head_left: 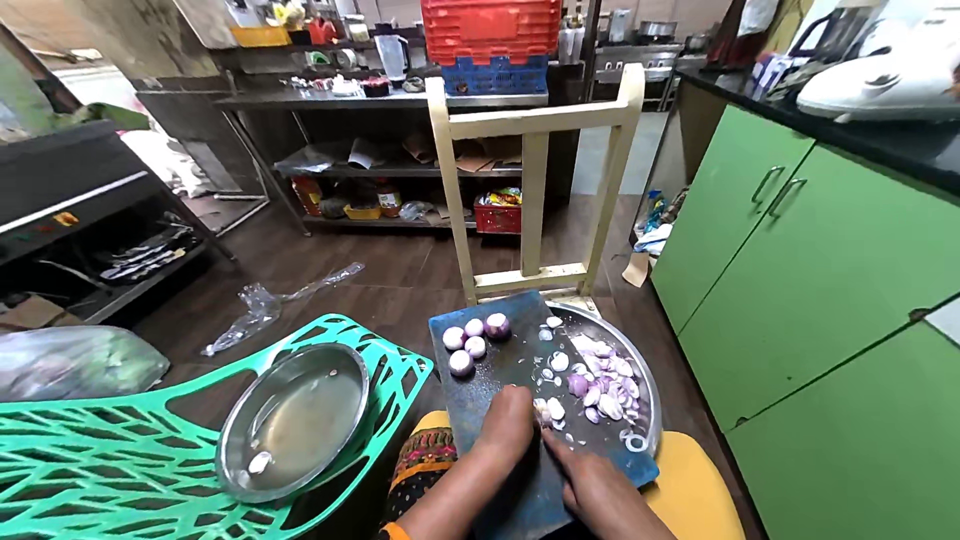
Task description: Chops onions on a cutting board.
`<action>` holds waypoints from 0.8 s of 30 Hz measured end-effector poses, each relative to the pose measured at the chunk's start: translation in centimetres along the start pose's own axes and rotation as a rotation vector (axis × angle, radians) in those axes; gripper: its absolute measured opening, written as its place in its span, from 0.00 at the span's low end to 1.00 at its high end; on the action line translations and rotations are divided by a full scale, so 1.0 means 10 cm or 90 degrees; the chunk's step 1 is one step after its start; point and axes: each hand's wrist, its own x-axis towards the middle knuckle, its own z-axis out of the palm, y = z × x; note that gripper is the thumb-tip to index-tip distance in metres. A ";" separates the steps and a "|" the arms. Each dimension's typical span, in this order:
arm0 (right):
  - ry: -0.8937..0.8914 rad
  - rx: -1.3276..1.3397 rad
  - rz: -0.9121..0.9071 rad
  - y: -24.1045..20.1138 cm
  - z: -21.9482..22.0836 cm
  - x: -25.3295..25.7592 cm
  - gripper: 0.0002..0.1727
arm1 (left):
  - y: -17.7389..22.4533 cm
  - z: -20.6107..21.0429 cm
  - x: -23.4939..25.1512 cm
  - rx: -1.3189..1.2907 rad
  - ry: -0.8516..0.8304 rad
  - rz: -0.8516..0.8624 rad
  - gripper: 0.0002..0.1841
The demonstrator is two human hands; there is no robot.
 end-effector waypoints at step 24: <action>-0.012 0.011 -0.007 -0.06 -0.03 -0.03 0.43 | -0.06 -0.01 0.01 -0.021 0.009 -0.010 0.08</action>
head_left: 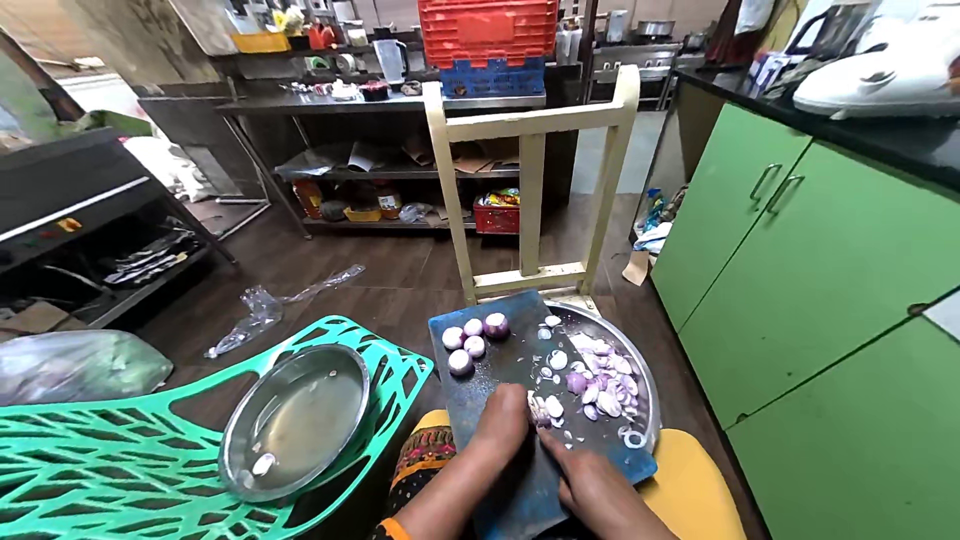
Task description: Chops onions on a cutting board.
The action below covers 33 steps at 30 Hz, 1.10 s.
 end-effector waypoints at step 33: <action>-0.017 -0.032 -0.007 0.05 0.08 -0.25 0.44 | -0.05 0.05 -0.06 -0.007 0.020 -0.015 0.08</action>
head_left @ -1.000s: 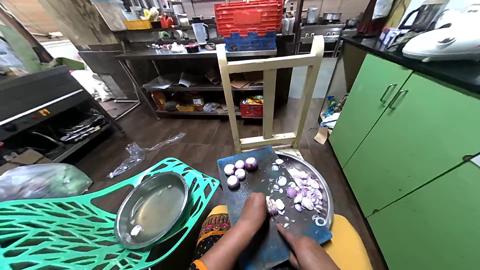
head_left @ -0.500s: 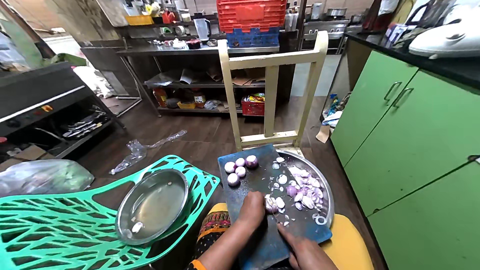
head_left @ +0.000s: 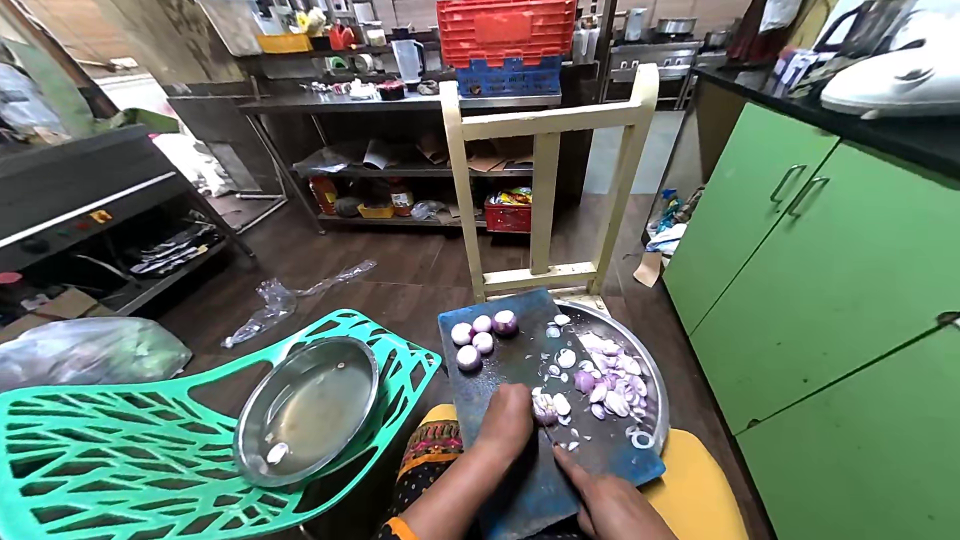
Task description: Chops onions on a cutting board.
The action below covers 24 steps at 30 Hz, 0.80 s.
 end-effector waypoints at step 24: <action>0.009 0.057 -0.019 -0.03 -0.05 0.22 0.44 | 0.04 -0.01 -0.05 0.014 -0.020 0.006 0.08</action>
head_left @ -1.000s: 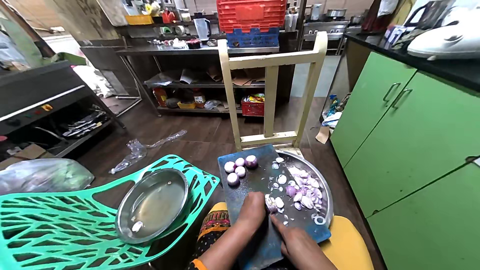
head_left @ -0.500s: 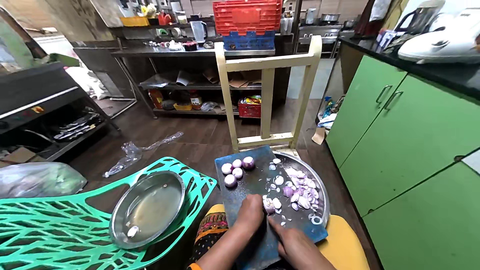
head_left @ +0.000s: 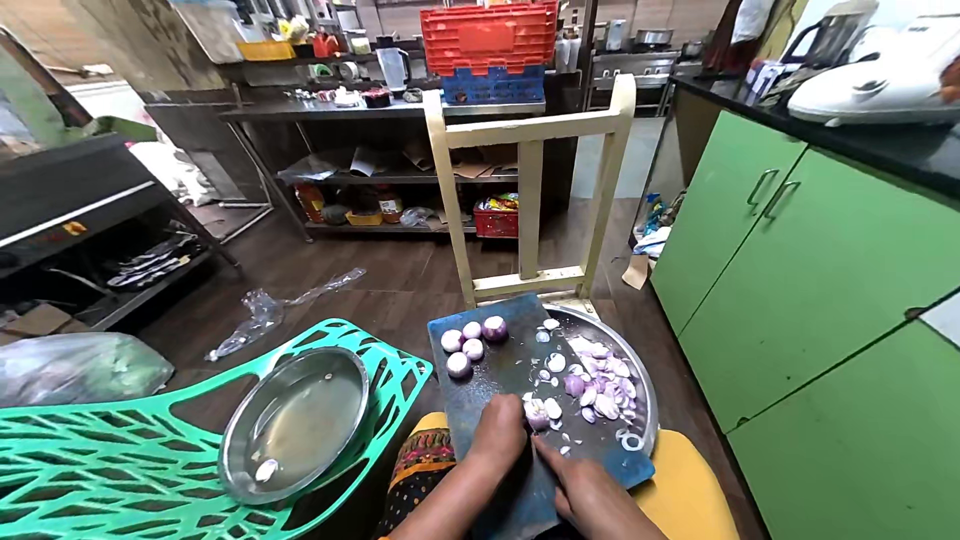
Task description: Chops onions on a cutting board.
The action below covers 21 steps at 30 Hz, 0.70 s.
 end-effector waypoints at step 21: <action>-0.021 0.018 -0.059 0.21 0.05 -0.61 0.40 | -0.14 0.03 -0.01 -0.029 0.019 -0.003 0.12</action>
